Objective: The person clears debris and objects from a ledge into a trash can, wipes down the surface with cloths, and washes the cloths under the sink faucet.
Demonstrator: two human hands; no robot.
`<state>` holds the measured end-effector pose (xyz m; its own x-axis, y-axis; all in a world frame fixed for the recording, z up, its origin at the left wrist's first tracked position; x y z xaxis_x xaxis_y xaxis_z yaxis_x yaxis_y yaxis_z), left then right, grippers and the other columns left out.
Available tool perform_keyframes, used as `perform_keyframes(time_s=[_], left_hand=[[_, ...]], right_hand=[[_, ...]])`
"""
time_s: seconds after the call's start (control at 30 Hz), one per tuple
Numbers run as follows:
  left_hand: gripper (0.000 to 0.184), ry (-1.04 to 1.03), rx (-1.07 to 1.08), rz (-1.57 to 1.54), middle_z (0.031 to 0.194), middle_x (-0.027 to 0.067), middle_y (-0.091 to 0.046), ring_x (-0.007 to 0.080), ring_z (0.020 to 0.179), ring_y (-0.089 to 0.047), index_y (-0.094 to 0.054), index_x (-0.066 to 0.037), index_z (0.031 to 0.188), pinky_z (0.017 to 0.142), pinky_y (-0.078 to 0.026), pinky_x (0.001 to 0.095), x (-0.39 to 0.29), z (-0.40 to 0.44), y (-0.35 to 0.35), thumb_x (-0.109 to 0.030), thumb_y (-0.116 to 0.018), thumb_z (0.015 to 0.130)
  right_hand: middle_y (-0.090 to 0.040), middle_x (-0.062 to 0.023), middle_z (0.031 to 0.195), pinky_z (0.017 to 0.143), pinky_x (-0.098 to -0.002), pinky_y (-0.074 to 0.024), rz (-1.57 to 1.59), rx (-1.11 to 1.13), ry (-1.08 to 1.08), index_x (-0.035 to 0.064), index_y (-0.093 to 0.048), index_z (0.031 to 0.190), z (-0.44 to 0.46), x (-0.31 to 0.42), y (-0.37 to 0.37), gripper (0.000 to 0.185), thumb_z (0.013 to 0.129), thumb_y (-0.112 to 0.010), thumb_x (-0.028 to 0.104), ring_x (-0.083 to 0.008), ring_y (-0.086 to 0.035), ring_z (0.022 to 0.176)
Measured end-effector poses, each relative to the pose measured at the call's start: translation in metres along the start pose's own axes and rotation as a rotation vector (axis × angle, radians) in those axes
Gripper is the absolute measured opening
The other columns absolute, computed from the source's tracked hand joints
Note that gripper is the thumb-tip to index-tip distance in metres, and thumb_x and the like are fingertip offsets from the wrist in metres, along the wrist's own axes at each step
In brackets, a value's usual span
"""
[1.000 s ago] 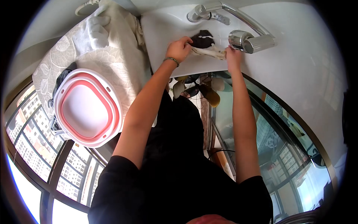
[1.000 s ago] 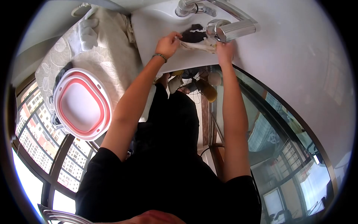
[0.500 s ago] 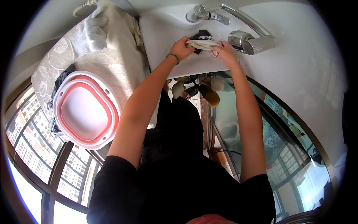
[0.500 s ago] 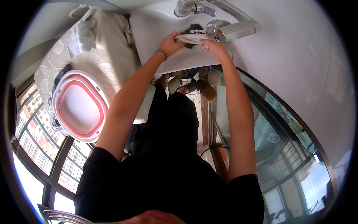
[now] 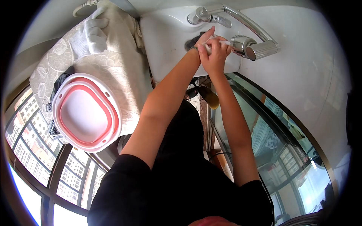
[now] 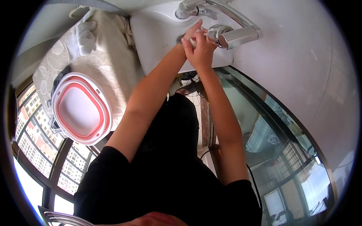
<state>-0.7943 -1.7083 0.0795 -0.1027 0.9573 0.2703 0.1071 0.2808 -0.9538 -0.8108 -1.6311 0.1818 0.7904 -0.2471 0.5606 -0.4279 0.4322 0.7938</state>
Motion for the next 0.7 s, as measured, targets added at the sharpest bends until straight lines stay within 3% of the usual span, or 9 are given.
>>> perform_keyframes(time_s=[0.1, 0.13, 0.17, 0.23, 0.33, 0.4, 0.47, 0.6, 0.7], left_hand=[[0.032, -0.264, -0.098, 0.123, 0.095, 0.0104, -0.059, 0.0231, 0.089, -0.056, -0.056, -0.005, 0.098, 0.083, -0.047, 0.0348, 0.004, 0.004, -0.003, -0.034, -0.042, 0.1], [0.03, -0.36, -0.13, 0.454, 0.093, 0.0088, -0.06, 0.0217, 0.089, -0.057, -0.057, -0.005, 0.098, 0.081, -0.048, 0.0343, 0.002, 0.008, 0.009, -0.032, -0.043, 0.1], [0.028, -0.45, -0.163, 0.783, 0.092, 0.0071, -0.061, 0.0203, 0.088, -0.058, -0.057, -0.005, 0.097, 0.079, -0.049, 0.0338, 0.0, 0.01, 0.02, -0.03, -0.044, 0.099], [0.027, -0.512, -0.371, 1.034, 0.089, 0.0045, -0.061, 0.018, 0.083, -0.058, -0.059, -0.006, 0.096, 0.07, -0.049, 0.0323, -0.003, 0.007, 0.007, -0.03, -0.046, 0.098], [0.031, -0.409, -0.902, 0.72, 0.081, 0.0016, -0.057, 0.0152, 0.066, -0.055, -0.063, -0.009, 0.093, 0.052, -0.045, 0.0292, 0.021, -0.021, -0.058, -0.036, -0.05, 0.095], [0.043, -0.433, -0.78, 1.252, 0.085, 0.0042, -0.06, 0.0145, 0.061, -0.054, -0.063, -0.008, 0.108, 0.046, -0.041, 0.0277, 0.014, -0.012, 0.006, -0.047, -0.049, 0.095], [0.046, -0.262, -0.856, 1.03, 0.085, 0.0049, -0.061, 0.0143, 0.06, -0.054, -0.062, -0.008, 0.111, 0.045, -0.042, 0.0276, 0.022, -0.035, -0.061, -0.049, -0.048, 0.096], [0.037, -0.601, -0.76, 1.063, 0.087, 0.0059, -0.062, 0.0121, 0.063, -0.057, -0.06, -0.005, 0.107, 0.051, -0.048, 0.0266, 0.007, -0.046, -0.042, -0.039, -0.061, 0.093], [0.03, -0.621, -0.759, 1.041, 0.093, 0.0084, -0.064, 0.0137, 0.069, -0.061, -0.058, -0.004, 0.109, 0.055, -0.051, 0.0254, 0.001, -0.053, -0.034, -0.027, -0.067, 0.091]], right_hand=[[-0.06, -0.0152, 0.09, 0.075, -0.0388, -0.0452, 0.188, 0.077, -0.315, 0.0023, -0.058, 0.097, -0.002, -0.05, -0.042, 0.027, 0.092, -0.059, 0.029, -0.0298, -0.057, 0.083], [-0.06, -0.0173, 0.087, 0.072, -0.0408, -0.0462, 0.238, 0.141, -0.477, 0.0003, -0.056, 0.101, 0.003, -0.041, -0.038, 0.03, 0.096, -0.055, 0.03, -0.0309, -0.057, 0.078], [-0.063, -0.0154, 0.088, 0.072, -0.0411, -0.0472, 0.37, -0.295, -0.239, 0.0021, -0.058, 0.102, 0.015, -0.026, -0.039, 0.035, 0.095, -0.058, 0.036, -0.0282, -0.059, 0.076], [-0.061, -0.0105, 0.091, 0.077, -0.0367, -0.0458, 0.424, -0.244, -0.328, 0.0039, -0.06, 0.095, 0.021, -0.046, -0.052, 0.025, 0.092, -0.06, 0.029, -0.0243, -0.058, 0.085], [-0.063, -0.0066, 0.085, 0.072, -0.0332, -0.0498, 1.148, -0.14, -1.122, 0.0082, -0.063, 0.096, 0.033, -0.059, -0.046, 0.023, 0.095, -0.056, 0.03, -0.0203, -0.061, 0.077], [-0.065, -0.0065, 0.091, 0.076, -0.0349, -0.0499, 1.27, -0.126, -1.266, 0.0109, -0.062, 0.1, 0.027, -0.088, -0.051, 0.025, 0.095, -0.056, 0.035, -0.0215, -0.062, 0.081], [-0.066, -0.006, 0.095, 0.079, -0.0367, -0.0495, 1.362, -0.046, -1.293, 0.0122, -0.061, 0.104, 0.021, -0.094, -0.046, 0.027, 0.096, -0.056, 0.037, -0.0216, -0.062, 0.085], [-0.065, -0.0052, 0.1, 0.084, -0.039, -0.0484, 1.493, 0.353, -1.178, 0.0146, -0.061, 0.109, 0.023, -0.077, -0.02, 0.032, 0.096, -0.053, 0.043, -0.0204, -0.062, 0.09], [-0.066, -0.0056, 0.102, 0.079, -0.0332, -0.0519, 1.141, 0.281, -0.91, 0.0082, -0.061, 0.114, 0.022, -0.052, -0.005, 0.026, 0.093, -0.061, 0.023, -0.0165, -0.063, 0.09]])
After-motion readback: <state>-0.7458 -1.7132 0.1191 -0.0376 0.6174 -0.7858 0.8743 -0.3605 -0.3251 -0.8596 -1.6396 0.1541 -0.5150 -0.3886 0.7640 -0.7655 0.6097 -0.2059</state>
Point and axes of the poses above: each hand's wrist, its own z-axis towards the middle knuckle, its own y-axis out of the back of the hand, x = y × z, the point moved 1 cm from there along z, towards the middle knuckle
